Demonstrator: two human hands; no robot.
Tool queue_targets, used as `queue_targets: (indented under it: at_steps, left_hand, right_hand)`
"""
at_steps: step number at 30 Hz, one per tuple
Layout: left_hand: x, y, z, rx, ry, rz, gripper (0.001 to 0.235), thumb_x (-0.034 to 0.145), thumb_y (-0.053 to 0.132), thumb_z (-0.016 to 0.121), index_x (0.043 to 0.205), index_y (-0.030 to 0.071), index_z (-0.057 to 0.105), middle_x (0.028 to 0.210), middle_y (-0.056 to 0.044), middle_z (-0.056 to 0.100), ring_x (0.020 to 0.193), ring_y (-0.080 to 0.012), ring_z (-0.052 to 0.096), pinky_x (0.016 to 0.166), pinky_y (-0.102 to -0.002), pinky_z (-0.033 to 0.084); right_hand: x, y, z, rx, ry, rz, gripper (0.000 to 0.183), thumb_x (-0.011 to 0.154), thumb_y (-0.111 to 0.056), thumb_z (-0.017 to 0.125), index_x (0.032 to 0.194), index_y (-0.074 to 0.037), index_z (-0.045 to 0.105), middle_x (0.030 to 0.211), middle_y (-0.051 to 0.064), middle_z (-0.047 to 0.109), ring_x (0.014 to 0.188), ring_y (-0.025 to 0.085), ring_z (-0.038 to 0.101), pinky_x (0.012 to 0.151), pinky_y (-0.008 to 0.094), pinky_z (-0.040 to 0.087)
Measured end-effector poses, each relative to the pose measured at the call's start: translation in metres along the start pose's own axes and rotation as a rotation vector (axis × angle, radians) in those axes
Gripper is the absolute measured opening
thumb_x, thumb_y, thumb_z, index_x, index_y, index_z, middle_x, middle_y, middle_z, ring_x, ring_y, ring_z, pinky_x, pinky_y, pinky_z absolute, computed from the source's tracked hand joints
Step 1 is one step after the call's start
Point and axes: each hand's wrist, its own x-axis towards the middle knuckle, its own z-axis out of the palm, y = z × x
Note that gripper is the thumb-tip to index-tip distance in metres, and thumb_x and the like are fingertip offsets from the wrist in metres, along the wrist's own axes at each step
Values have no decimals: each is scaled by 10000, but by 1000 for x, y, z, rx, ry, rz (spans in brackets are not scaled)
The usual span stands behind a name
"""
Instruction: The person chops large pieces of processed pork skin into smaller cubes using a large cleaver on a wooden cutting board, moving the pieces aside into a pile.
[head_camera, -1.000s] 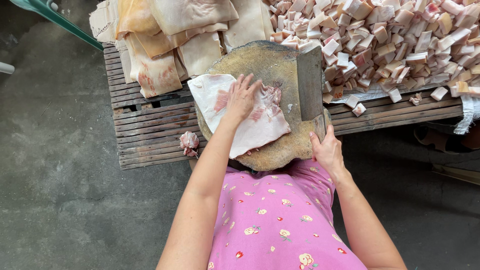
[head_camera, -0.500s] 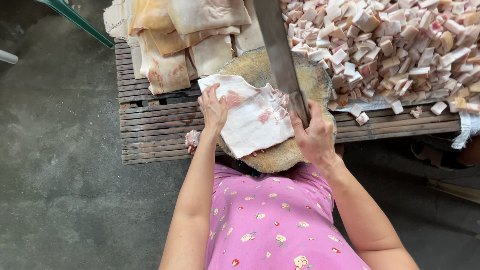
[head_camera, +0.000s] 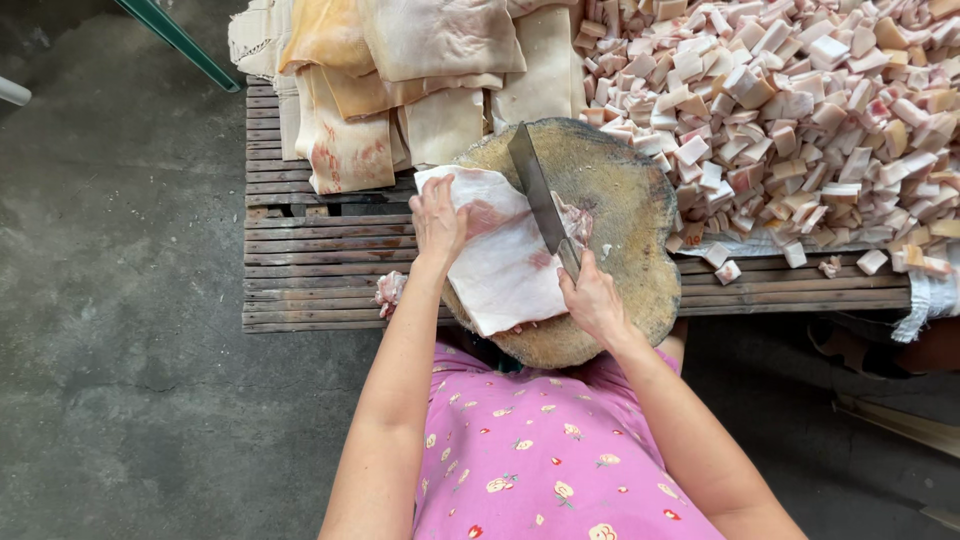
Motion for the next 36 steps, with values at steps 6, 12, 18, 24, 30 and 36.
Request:
queue_targets:
  at_steps: [6, 12, 18, 24, 30, 36]
  left_hand:
    - [40, 32, 4, 5, -308, 139, 779, 715, 328, 881, 1369, 113, 517, 1406, -109, 507, 1231, -392, 516, 1007, -533, 451]
    - [47, 31, 15, 82, -377, 126, 606, 672, 303, 910, 1183, 143, 625, 1337, -188, 508, 1188, -399, 555, 963, -498, 492]
    - [46, 20, 27, -72, -371, 247, 507, 762, 216, 828, 1185, 55, 600, 1193, -199, 619, 1122, -416, 619, 925, -490, 509]
    - [-7, 14, 4, 29, -386, 262, 286, 909, 117, 700, 1182, 182, 753, 1108, -176, 638, 1022, -360, 687, 930, -458, 544]
    - [-69, 18, -22, 32, -243, 288, 333, 927, 63, 658, 1231, 177, 731, 1106, -178, 635, 985, -380, 685, 877, -472, 553]
    - [-73, 24, -26, 45, -257, 259, 439, 877, -7, 614, 1258, 182, 719, 1076, -175, 600, 962, -356, 689, 890, -453, 557]
  right_hand:
    - [48, -30, -2, -33, 21, -53, 420, 1010, -320, 570, 1223, 18, 442, 983, 379, 678, 928, 572, 659, 816, 622, 523]
    - [61, -52, -13, 55, -75, 42, 436, 1012, -339, 544, 1272, -13, 418, 916, 320, 698, 710, 434, 721, 632, 539, 587]
    - [-2, -18, -34, 175, -78, 111, 401, 982, -329, 607, 1194, -9, 490, 682, 218, 660, 487, 307, 656, 494, 480, 531]
    - [-7, -13, -33, 284, -29, 82, 379, 994, -346, 599, 1130, 2, 538, 597, 129, 624, 437, 235, 625, 392, 404, 514]
    - [-29, -29, -57, 225, 62, -37, 355, 1043, -342, 545, 1143, -1, 540, 633, 86, 634, 447, 199, 618, 339, 353, 509]
    - [-79, -27, -83, 197, 464, -493, 364, 1136, -351, 561, 1185, 1, 484, 710, 102, 653, 612, 183, 682, 518, 359, 551]
